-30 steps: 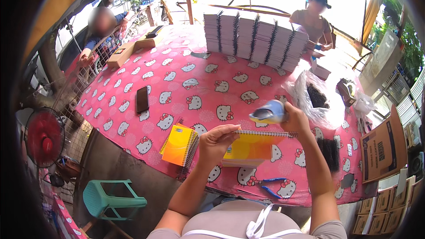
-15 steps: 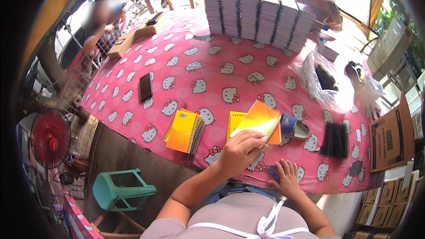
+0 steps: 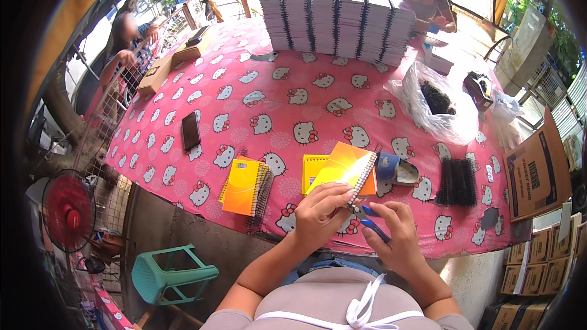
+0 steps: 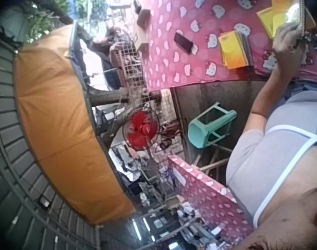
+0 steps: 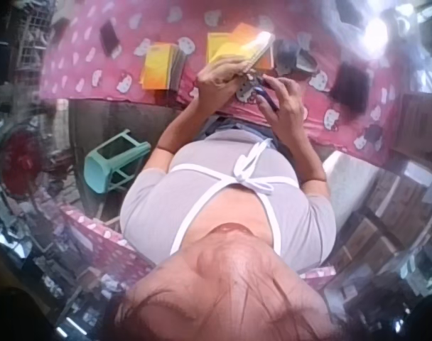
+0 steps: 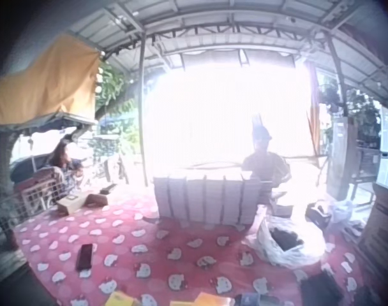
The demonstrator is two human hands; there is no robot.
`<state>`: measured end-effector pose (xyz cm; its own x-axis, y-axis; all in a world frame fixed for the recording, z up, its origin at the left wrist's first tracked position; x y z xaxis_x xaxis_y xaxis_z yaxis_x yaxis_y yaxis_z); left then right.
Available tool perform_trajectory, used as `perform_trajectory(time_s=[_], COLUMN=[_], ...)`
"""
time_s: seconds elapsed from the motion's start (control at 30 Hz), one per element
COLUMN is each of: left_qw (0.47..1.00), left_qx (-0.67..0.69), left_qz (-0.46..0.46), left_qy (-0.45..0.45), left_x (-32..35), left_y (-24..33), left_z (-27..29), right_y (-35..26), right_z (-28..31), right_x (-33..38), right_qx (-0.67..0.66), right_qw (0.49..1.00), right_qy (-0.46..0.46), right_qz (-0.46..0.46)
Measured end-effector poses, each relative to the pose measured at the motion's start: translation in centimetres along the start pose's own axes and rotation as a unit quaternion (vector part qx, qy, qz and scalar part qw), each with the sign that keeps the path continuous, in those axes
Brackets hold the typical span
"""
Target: The person binds notebooks by threading a spiral coil through pre-punched holes in stacked paper and covers by hand, then crimps the ends of the coil with a tool.
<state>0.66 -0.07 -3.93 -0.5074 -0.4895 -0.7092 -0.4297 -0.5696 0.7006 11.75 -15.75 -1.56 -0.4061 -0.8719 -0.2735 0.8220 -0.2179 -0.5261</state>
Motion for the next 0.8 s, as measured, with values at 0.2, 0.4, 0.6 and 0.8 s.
perform_trajectory(time_s=[0.2, 0.4, 0.6, 0.8], left_qw=[0.999, 0.880, 0.853, 0.886], left_qx=[0.003, 0.183, -0.019, -0.099], left_qz=[-0.042, 0.030, 0.139, 0.114], left_qy=[0.002, 0.438, 0.502, 0.439], left_x=[0.0, 1.1, 12.3, 12.2], left_y=[0.1, -0.5, -7.3, -9.5], left_z=[1.2, 8.2, 18.0, 17.5], right_y=[4.0, 7.3, 10.6, 11.2], right_z=[-2.7, -7.8, -8.9, -5.5], right_x=[-0.1, 3.9, 6.0, -1.7], right_qx=[-0.658, -0.017, 0.211, 0.008], right_qw=[0.637, 0.996, 0.978, 0.989], right_qy=[-0.345, -0.079, -0.003, 0.089], right_qz=[-0.205, -0.035, 0.006, -0.120])
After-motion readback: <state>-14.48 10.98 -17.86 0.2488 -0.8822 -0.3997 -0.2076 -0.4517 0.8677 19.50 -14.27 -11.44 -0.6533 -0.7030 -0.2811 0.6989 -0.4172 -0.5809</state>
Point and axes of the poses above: each hand's wrist, its own x-axis away from the middle knuckle, its own z-axis out of the back of the hand, y = z × x, the point moved 1 cm from there along -x, towards the middle knuckle, and after that the axes turned 15 degrees about x, right-handed, at the moved point
